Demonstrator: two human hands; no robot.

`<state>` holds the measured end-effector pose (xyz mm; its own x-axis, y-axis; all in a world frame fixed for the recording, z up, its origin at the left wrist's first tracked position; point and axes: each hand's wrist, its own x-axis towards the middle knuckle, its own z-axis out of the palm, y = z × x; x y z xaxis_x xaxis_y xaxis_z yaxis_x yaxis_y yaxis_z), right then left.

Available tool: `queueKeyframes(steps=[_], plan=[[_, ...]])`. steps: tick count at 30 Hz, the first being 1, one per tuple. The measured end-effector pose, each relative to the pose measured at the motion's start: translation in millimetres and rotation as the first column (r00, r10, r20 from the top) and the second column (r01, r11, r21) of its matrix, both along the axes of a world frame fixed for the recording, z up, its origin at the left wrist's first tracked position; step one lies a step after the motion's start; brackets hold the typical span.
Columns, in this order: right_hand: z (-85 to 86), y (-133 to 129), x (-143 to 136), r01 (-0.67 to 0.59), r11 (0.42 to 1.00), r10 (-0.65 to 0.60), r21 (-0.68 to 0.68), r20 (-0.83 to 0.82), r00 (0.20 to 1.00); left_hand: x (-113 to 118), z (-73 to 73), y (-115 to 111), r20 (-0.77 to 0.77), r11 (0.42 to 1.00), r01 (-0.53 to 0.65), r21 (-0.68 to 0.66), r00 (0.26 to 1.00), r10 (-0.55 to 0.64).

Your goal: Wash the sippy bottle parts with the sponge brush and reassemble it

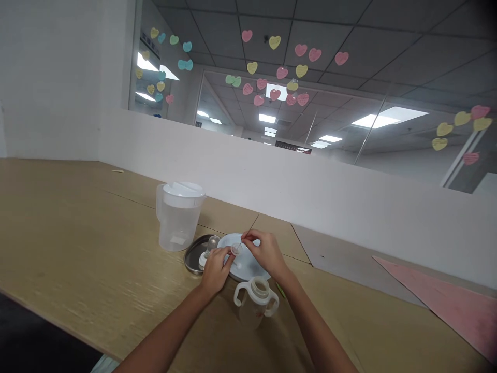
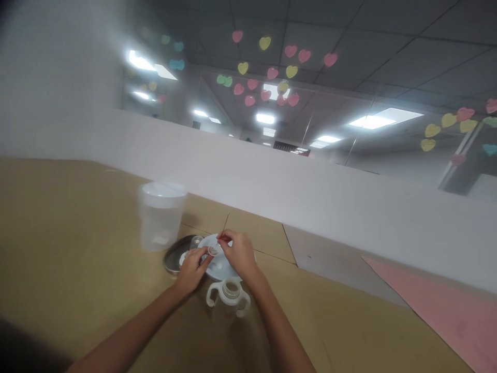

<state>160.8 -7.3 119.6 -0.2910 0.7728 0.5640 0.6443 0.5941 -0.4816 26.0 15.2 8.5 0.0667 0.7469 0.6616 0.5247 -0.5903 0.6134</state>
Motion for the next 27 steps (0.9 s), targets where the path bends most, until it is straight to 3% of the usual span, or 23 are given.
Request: queueKeyframes(steps=[11, 19, 27], plan=[[1.3, -2.0, -1.1, -0.079, 0.990, 0.076, -0.116, -0.030, 0.997, -0.2, 0.1, -0.6, -0.020, 1.000, -0.008, -0.009, 1.000, 0.008], [-3.2, -3.5, 0.6, -0.150, 0.969, 0.160, -0.195, 0.037, 0.986, -0.6, -3.2, 1.7, -0.018, 1.000, -0.006, -0.005, 1.000, 0.006], [-5.8, -3.4, -1.1, -0.027, 0.991, 0.050, -0.135, 0.170, 0.984, -0.9, -0.5, -0.6, -0.014, 1.000, 0.001, 0.009, 1.000, 0.000]])
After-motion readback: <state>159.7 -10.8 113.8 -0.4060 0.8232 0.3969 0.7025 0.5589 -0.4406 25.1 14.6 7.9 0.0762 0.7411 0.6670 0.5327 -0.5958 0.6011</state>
